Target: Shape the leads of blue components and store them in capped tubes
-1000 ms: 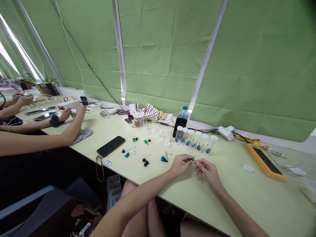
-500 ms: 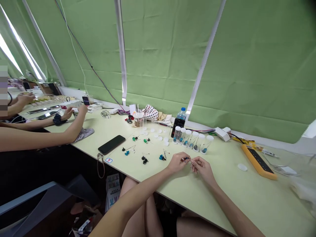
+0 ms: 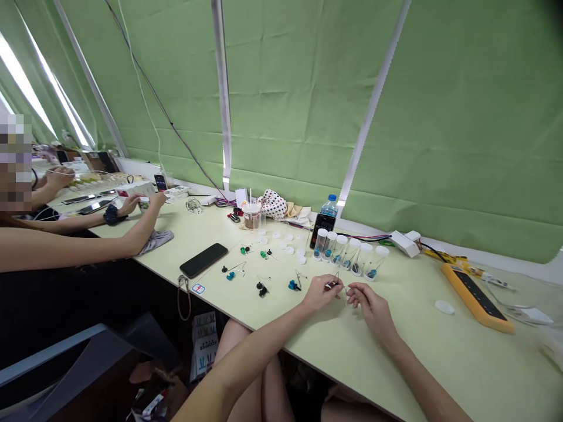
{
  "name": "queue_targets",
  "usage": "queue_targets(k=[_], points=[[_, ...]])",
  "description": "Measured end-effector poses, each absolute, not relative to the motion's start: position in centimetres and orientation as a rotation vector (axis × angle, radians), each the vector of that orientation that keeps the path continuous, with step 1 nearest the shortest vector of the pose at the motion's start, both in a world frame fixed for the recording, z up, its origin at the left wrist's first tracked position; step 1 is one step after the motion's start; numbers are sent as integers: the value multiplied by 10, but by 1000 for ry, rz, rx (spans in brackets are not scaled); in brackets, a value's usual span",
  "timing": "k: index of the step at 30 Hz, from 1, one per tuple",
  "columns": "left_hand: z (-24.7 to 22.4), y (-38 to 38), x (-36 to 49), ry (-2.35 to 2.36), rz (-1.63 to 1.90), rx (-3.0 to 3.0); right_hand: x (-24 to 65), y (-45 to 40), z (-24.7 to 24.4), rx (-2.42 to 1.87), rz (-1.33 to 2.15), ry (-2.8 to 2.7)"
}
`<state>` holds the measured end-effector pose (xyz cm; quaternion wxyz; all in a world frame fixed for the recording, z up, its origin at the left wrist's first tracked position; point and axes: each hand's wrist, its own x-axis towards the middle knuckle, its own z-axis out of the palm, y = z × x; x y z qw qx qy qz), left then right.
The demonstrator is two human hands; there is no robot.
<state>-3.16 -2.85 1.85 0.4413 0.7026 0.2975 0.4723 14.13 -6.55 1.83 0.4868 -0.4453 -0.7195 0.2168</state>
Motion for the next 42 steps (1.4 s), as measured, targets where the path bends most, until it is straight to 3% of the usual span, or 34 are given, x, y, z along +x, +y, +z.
queue_targets(k=[5, 9, 21, 42], points=[[12, -25, -30, 708, 1182, 1740, 154, -64, 23, -922, -124, -2173], [9, -25, -29, 692, 1164, 1761, 160, -64, 19, -826, -333, -2292], [15, -45, -39, 689, 1053, 1941, 156, -52, -12, -1250, -294, -1539], [13, -47, -41, 606, 1033, 1828, 154, -47, -7, -1323, -238, -1516]])
